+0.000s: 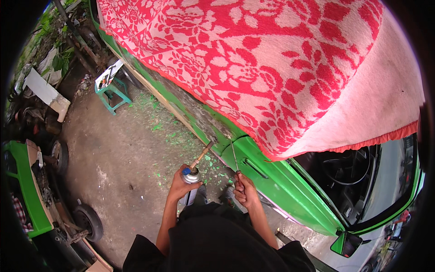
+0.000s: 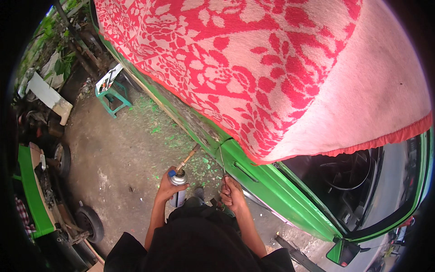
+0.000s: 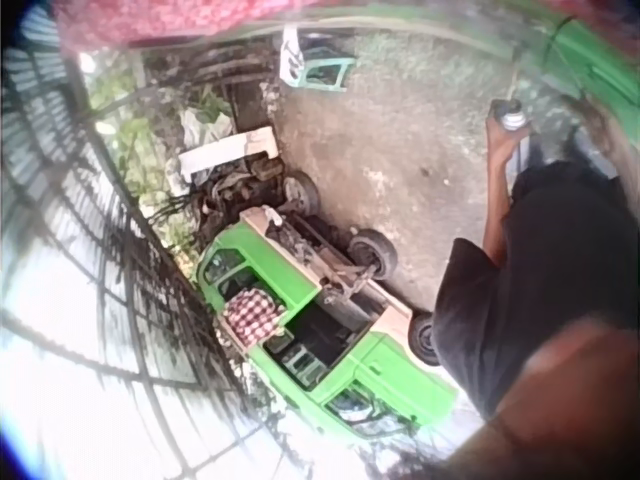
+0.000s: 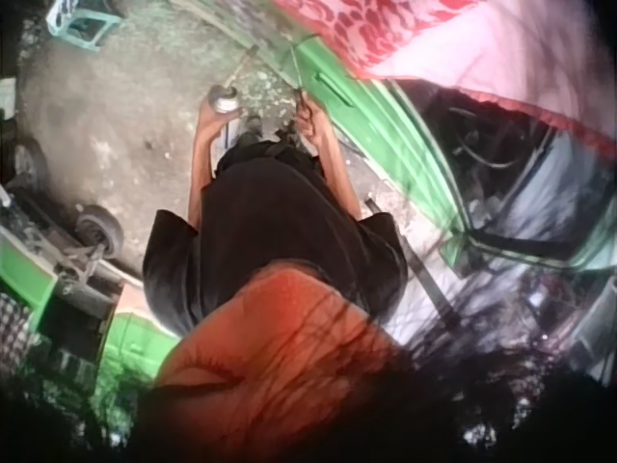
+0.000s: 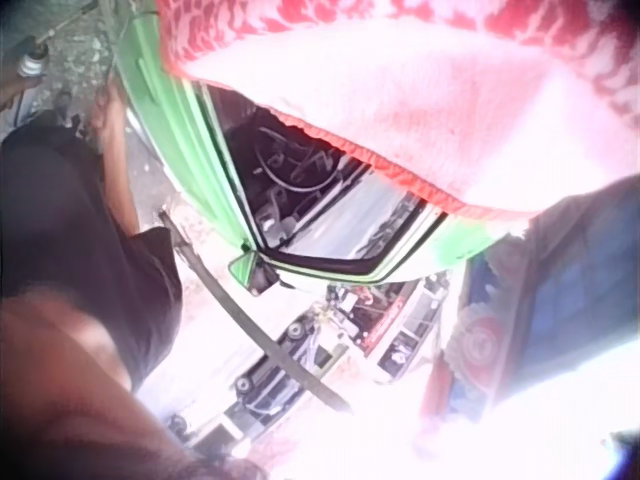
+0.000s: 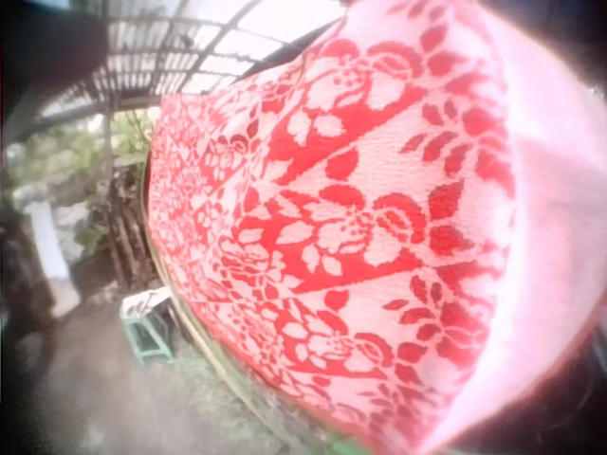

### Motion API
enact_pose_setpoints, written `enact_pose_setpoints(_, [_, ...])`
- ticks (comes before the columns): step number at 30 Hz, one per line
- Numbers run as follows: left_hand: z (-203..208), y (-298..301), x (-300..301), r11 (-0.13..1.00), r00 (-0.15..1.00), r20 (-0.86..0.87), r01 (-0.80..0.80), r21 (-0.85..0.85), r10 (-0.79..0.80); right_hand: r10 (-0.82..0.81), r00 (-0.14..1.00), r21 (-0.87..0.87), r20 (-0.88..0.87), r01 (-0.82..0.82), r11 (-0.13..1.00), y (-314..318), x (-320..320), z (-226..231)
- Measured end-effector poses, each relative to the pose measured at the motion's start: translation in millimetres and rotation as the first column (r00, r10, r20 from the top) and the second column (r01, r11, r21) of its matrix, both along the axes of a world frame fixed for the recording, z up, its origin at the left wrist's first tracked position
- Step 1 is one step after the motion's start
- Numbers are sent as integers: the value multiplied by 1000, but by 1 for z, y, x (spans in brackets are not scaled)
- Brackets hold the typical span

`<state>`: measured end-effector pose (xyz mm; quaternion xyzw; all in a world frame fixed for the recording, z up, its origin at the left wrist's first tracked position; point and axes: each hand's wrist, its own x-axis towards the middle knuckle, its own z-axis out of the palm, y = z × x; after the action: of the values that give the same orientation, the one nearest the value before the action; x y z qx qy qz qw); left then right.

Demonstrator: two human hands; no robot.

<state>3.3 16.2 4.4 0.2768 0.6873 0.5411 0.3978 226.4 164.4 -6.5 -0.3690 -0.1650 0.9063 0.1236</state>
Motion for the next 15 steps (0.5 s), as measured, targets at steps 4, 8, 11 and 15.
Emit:
enact_pose_setpoints(4, [0,7,6,1000,999,45,5,11,-5,-37,999,8,16,37,999,-1,1,15])
enact_pose_setpoints(8, [-5,9,6,998,998,38,43,45,-44,-33,997,22,76,31,999,5,-10,39])
enact_pose_setpoints(11, [3,11,6,998,998,49,47,35,-49,-23,996,9,89,22,1000,4,-5,43])
enact_pose_setpoints(15, [-15,10,4,995,995,-23,97,21,-96,-10,997,-10,76,11,1000,4,3,38])
